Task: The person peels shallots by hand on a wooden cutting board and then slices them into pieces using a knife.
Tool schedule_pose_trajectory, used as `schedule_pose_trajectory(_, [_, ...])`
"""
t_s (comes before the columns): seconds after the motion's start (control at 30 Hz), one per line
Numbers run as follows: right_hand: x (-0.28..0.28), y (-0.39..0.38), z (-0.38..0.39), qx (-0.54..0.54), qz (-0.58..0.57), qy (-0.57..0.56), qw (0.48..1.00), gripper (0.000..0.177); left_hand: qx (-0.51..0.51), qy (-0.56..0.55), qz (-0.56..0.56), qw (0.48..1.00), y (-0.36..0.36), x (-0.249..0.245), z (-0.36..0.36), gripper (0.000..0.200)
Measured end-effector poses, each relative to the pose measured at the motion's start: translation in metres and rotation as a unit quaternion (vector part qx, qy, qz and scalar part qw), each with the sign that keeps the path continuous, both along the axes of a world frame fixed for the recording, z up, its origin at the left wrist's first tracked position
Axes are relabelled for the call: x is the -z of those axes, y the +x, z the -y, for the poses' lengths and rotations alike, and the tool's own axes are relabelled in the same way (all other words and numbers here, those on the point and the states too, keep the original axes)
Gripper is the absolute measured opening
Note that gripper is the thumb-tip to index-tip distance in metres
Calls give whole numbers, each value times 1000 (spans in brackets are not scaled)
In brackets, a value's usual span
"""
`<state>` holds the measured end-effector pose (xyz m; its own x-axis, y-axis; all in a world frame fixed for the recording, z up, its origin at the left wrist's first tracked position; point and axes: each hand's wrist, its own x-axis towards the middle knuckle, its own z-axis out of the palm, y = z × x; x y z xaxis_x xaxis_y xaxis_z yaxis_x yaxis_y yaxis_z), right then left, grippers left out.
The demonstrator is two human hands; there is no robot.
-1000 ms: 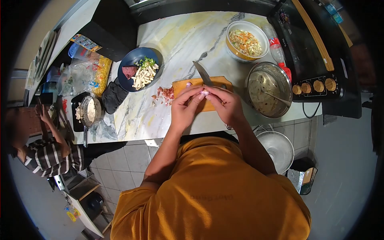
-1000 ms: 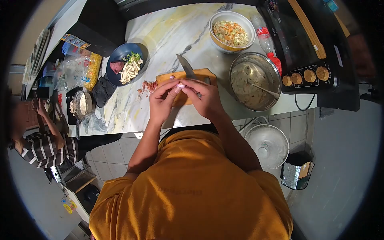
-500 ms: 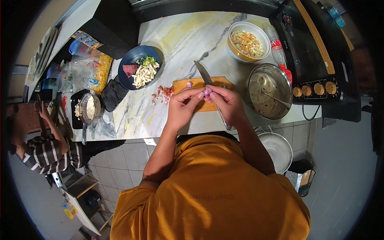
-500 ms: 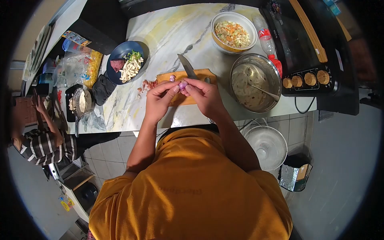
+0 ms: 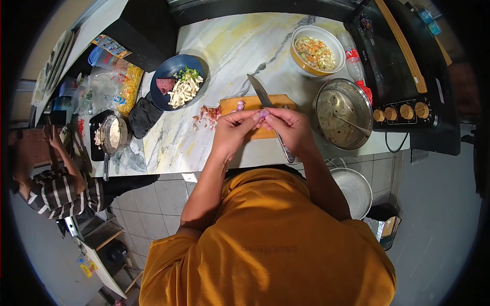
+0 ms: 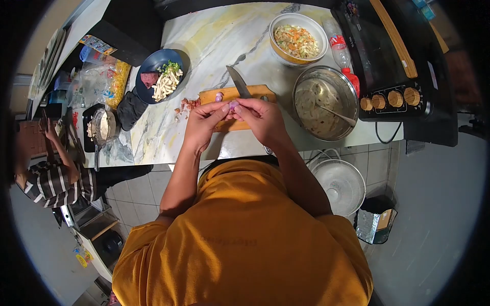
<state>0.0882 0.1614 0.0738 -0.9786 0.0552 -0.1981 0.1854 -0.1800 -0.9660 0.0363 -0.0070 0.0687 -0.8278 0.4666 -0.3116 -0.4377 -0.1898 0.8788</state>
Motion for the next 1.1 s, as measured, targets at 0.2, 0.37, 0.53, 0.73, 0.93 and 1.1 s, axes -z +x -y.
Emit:
schedule_pose_trajectory(0.2, [3,1,5,23,-15,-62,998,33,-44,37,-30,998,3,5,-4,23])
schedule_pose_trajectory(0.37, [7,1,6,8,-8,-72,997,33,-40,45,-96,994,8,7,-3,18])
schedule_pose_trajectory(0.53, [13,3,9,32,-63,-78,994,25,-83,-17,-205,975,13,16,-5,16])
schedule_pose_trajectory(0.73, [18,6,10,24,-61,-94,993,25,-113,-124,-343,924,16,5,-1,12])
schedule_pose_trajectory(0.93, [18,8,12,14,-76,-97,992,24,-111,-157,-380,905,15,-4,5,8])
schedule_pose_trajectory(1.1, [15,10,13,2,-73,-78,994,23,-76,-157,-392,903,8,-2,14,6])
